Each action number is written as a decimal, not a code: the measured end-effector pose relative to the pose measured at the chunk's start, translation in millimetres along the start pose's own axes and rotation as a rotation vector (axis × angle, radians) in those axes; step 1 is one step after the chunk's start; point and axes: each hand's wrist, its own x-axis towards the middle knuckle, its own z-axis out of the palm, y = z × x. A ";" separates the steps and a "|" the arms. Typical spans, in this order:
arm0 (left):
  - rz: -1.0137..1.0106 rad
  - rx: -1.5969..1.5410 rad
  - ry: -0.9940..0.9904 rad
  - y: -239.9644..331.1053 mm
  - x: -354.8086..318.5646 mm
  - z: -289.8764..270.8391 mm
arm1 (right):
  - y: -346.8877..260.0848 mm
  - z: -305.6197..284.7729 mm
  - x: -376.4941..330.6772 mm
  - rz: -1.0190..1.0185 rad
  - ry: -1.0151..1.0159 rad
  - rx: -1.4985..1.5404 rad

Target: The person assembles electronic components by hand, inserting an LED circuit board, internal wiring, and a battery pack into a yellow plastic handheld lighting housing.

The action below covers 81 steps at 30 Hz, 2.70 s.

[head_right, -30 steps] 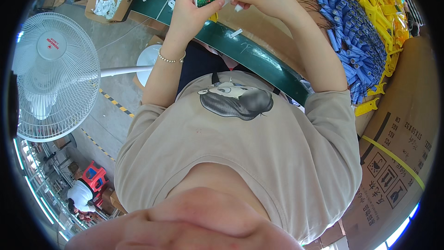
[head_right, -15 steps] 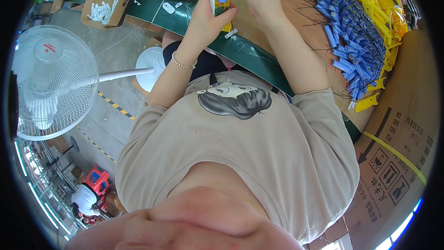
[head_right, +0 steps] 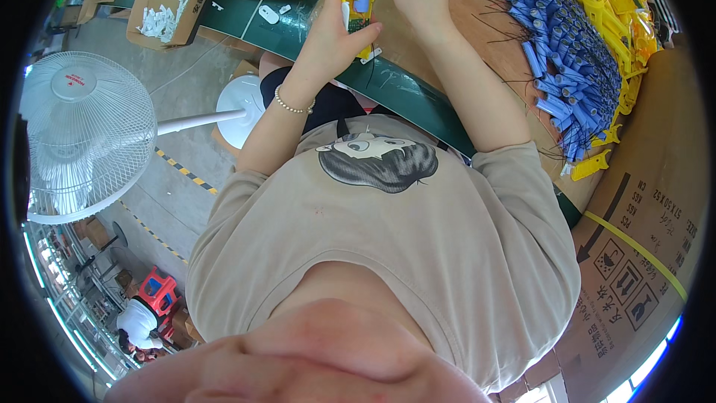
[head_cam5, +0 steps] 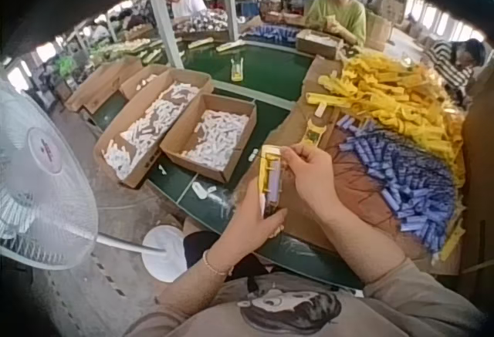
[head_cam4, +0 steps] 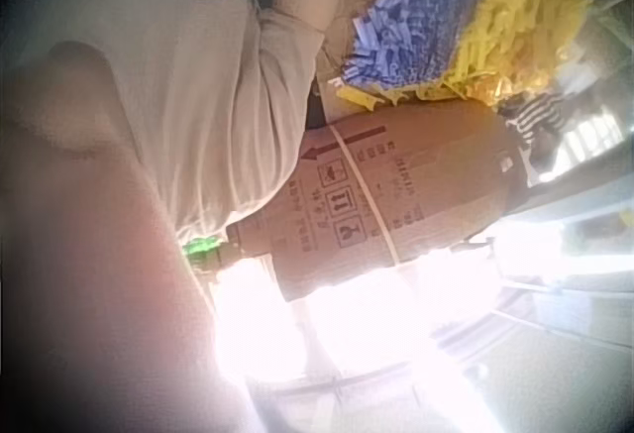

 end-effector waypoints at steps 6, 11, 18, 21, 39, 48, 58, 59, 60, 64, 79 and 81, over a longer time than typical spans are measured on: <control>-0.016 -0.198 -0.148 -8.4 -7.8 -8.4 | -29.5 -22.1 6.0 -0.239 -0.196 -0.549; -0.156 -0.492 -0.499 -12.4 -5.8 -25.5 | -39.6 -45.6 45.9 -0.005 -0.911 -0.450; 0.263 -0.235 0.325 -75.7 -10.2 -20.1 | 1.9 -56.5 216.3 0.322 -0.267 0.083; 0.320 0.143 0.273 -61.2 -1.8 -16.5 | 17.0 -27.7 288.4 0.510 -0.070 0.317; 0.330 0.376 0.224 -53.0 -1.3 -5.2 | -63.6 -54.0 109.5 -0.348 -1.006 -1.852; 0.345 0.264 0.253 -54.4 -4.5 -4.7 | -69.5 -82.4 90.8 -0.919 -0.973 -1.445; 0.542 -0.433 0.035 11.9 -3.0 10.5 | -35.1 -40.3 -52.4 -0.308 -0.622 0.238; 0.576 -0.525 0.018 6.6 2.8 10.9 | -63.4 -30.5 -70.5 0.034 -0.512 0.697; 0.611 -0.617 0.004 2.2 4.1 10.8 | -44.7 -32.2 -66.6 0.039 -0.514 0.700; 0.447 -0.786 -0.039 32.2 -6.9 -2.9 | 10.1 -42.1 -72.0 -0.116 -0.910 0.442; 0.326 -0.194 0.028 -7.2 -10.3 -20.0 | -12.5 -110.8 -76.2 -0.092 -0.839 0.638; 0.249 -0.311 -0.054 -7.3 -16.9 -8.4 | -10.3 -108.5 -74.7 -0.171 -0.809 0.590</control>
